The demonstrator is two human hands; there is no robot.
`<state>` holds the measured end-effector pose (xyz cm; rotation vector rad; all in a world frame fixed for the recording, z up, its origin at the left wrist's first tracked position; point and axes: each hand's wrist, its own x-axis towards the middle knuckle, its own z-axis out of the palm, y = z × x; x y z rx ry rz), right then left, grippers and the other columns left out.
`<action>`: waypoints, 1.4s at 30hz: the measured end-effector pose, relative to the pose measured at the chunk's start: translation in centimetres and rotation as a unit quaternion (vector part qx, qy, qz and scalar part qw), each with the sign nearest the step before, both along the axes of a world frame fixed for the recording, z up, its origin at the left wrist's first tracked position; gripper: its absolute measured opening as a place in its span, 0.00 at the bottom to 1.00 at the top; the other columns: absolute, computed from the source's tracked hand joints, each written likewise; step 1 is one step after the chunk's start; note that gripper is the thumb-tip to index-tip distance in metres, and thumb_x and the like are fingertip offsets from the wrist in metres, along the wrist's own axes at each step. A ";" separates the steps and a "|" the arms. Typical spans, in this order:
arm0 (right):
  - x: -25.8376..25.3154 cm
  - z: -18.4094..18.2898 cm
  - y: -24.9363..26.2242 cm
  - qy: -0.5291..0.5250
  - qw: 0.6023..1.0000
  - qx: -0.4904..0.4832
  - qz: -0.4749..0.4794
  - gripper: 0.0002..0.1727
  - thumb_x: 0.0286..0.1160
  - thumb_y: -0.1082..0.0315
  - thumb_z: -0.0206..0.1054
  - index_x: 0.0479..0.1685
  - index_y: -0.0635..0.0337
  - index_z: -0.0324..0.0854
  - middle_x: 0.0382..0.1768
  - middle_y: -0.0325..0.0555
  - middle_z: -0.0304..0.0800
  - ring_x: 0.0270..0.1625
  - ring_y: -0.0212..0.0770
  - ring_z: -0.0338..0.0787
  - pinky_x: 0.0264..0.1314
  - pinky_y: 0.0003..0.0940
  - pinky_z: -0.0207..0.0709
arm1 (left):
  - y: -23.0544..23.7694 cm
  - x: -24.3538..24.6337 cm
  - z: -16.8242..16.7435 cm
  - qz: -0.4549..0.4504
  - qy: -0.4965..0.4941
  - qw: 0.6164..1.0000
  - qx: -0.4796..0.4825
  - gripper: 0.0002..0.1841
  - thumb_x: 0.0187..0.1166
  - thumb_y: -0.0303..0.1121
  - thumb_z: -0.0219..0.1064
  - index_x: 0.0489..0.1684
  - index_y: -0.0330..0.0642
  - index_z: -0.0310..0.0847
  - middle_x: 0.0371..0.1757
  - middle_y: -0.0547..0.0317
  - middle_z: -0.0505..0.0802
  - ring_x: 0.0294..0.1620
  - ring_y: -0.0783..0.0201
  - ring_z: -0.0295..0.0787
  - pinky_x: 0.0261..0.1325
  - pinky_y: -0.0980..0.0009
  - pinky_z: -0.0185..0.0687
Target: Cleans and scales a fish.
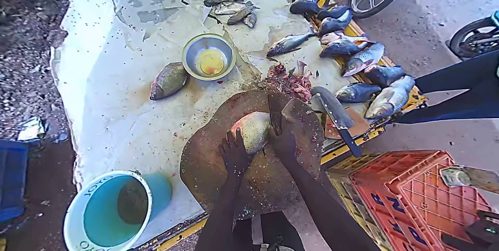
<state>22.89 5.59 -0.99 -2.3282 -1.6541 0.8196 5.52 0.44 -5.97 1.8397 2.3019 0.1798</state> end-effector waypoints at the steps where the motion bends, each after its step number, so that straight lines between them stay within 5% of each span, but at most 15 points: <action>1: -1.4 -0.5 -3.8 0.020 1.000 0.009 0.001 0.48 0.78 0.30 0.59 0.96 0.39 0.53 0.45 0.53 0.95 0.44 0.55 0.95 0.50 0.61 0.86 | 0.9 -0.1 -0.2 0.005 -0.005 1.000 0.015 0.64 0.44 0.60 0.84 0.94 0.51 0.56 0.87 0.32 0.69 0.80 0.28 0.71 0.75 0.31 0.65; 3: 0.1 0.9 -10.9 0.052 0.997 -0.039 0.033 0.48 0.76 0.30 0.60 0.95 0.42 0.57 0.45 0.51 0.96 0.44 0.51 0.95 0.51 0.57 0.87 | -1.0 0.4 -0.1 -0.004 -0.014 1.000 -0.002 0.62 0.47 0.58 0.81 0.94 0.50 0.55 0.87 0.33 0.69 0.81 0.30 0.70 0.75 0.33 0.65; 8: 2.8 1.4 2.5 -0.001 0.998 -0.044 0.036 0.47 0.79 0.30 0.59 0.96 0.37 0.51 0.52 0.64 0.93 0.55 0.68 0.91 0.57 0.72 0.80 | -1.3 0.3 -1.2 0.009 -0.011 1.000 0.026 0.63 0.49 0.65 0.76 0.94 0.47 0.55 0.89 0.37 0.68 0.81 0.33 0.70 0.78 0.35 0.62; 12: 0.0 1.6 -9.3 0.037 0.996 -0.044 0.073 0.49 0.77 0.32 0.60 0.96 0.47 0.54 0.39 0.51 0.94 0.38 0.51 0.94 0.46 0.55 0.87 | -0.8 -0.1 -1.2 0.007 -0.006 0.999 0.043 0.60 0.49 0.58 0.77 0.92 0.41 0.59 0.87 0.39 0.72 0.81 0.34 0.72 0.76 0.37 0.65; 15: 4.9 3.6 -2.9 0.026 0.984 -0.092 0.149 0.46 0.76 0.28 0.60 0.94 0.37 0.58 0.56 0.53 0.93 0.55 0.54 0.93 0.61 0.61 0.83 | -0.2 -0.2 -1.1 0.007 0.000 0.998 0.057 0.62 0.49 0.64 0.76 0.91 0.39 0.59 0.88 0.40 0.71 0.81 0.35 0.72 0.76 0.37 0.65; 18: 3.6 3.7 0.5 -0.005 0.994 -0.078 0.072 0.45 0.75 0.31 0.65 0.88 0.48 0.67 0.59 0.62 0.90 0.62 0.63 0.90 0.65 0.67 0.79 | -1.7 0.7 -1.3 0.015 -0.020 0.998 0.055 0.62 0.50 0.60 0.77 0.93 0.39 0.55 0.91 0.38 0.66 0.84 0.33 0.68 0.77 0.35 0.63; 20: 1.0 5.9 -0.3 -0.014 0.982 -0.102 0.159 0.44 0.78 0.32 0.62 0.92 0.41 0.61 0.60 0.57 0.90 0.62 0.58 0.91 0.65 0.61 0.81 | -0.6 -0.3 -1.1 0.020 -0.021 0.997 0.074 0.63 0.50 0.68 0.75 0.92 0.40 0.58 0.90 0.36 0.68 0.84 0.32 0.69 0.79 0.35 0.63; 23: 5.4 7.4 1.9 0.032 0.966 -0.131 0.218 0.39 0.75 0.35 0.69 0.84 0.42 0.74 0.65 0.53 0.89 0.67 0.53 0.88 0.72 0.61 0.78 | -1.2 0.3 -0.9 0.018 -0.040 0.997 0.062 0.64 0.51 0.72 0.73 0.93 0.42 0.55 0.91 0.34 0.63 0.85 0.31 0.67 0.79 0.35 0.62; 25: 5.1 6.4 2.3 -0.009 0.983 -0.087 0.163 0.39 0.74 0.38 0.72 0.81 0.50 0.75 0.60 0.60 0.90 0.63 0.60 0.89 0.67 0.68 0.78 | -1.5 0.4 -0.8 0.021 -0.049 0.997 0.059 0.65 0.50 0.70 0.76 0.94 0.42 0.53 0.92 0.33 0.60 0.85 0.32 0.66 0.79 0.36 0.62; 27: 1.6 7.6 0.8 -0.003 0.980 -0.123 0.154 0.41 0.76 0.40 0.70 0.87 0.48 0.68 0.63 0.58 0.88 0.63 0.56 0.89 0.67 0.61 0.80 | -1.2 -0.1 -1.0 0.023 -0.050 0.996 0.067 0.66 0.48 0.68 0.77 0.94 0.43 0.53 0.92 0.31 0.60 0.84 0.31 0.67 0.80 0.36 0.62; 30: 4.1 8.1 1.8 0.051 0.972 -0.147 0.175 0.33 0.77 0.41 0.72 0.79 0.45 0.79 0.49 0.51 0.90 0.44 0.45 0.88 0.48 0.47 0.82 | -1.9 0.3 -1.2 0.013 -0.065 0.996 0.056 0.66 0.50 0.67 0.78 0.95 0.44 0.50 0.93 0.32 0.56 0.84 0.31 0.66 0.79 0.36 0.62; 33: 2.4 6.5 1.6 -0.002 0.986 -0.093 0.135 0.35 0.75 0.43 0.71 0.79 0.51 0.74 0.57 0.60 0.90 0.59 0.59 0.90 0.62 0.65 0.81 | -1.5 0.2 -0.7 0.033 -0.080 0.996 0.029 0.67 0.50 0.71 0.77 0.97 0.50 0.46 0.96 0.36 0.51 0.89 0.33 0.60 0.85 0.37 0.56; 37: 2.6 8.3 1.6 0.058 0.969 -0.170 0.168 0.31 0.80 0.42 0.69 0.79 0.45 0.76 0.52 0.50 0.88 0.43 0.41 0.85 0.47 0.43 0.79 | -1.7 0.7 -0.8 0.024 -0.084 0.995 0.044 0.66 0.50 0.72 0.77 0.96 0.48 0.51 0.94 0.34 0.55 0.87 0.31 0.62 0.82 0.36 0.59; 40: 0.9 7.9 2.3 -0.012 0.982 -0.122 0.141 0.34 0.79 0.42 0.68 0.80 0.50 0.74 0.60 0.59 0.89 0.60 0.56 0.90 0.65 0.62 0.80 | -1.1 0.2 -0.5 0.026 -0.075 0.996 0.042 0.63 0.52 0.67 0.77 0.95 0.49 0.53 0.94 0.33 0.56 0.86 0.30 0.63 0.82 0.36 0.59; 42: -1.1 8.4 1.0 0.028 0.967 -0.151 0.202 0.35 0.79 0.41 0.67 0.84 0.45 0.72 0.61 0.55 0.89 0.61 0.51 0.89 0.66 0.56 0.80 | -0.8 0.1 -0.8 0.030 -0.083 0.995 0.046 0.63 0.51 0.69 0.77 0.95 0.50 0.54 0.94 0.33 0.55 0.87 0.29 0.63 0.82 0.35 0.59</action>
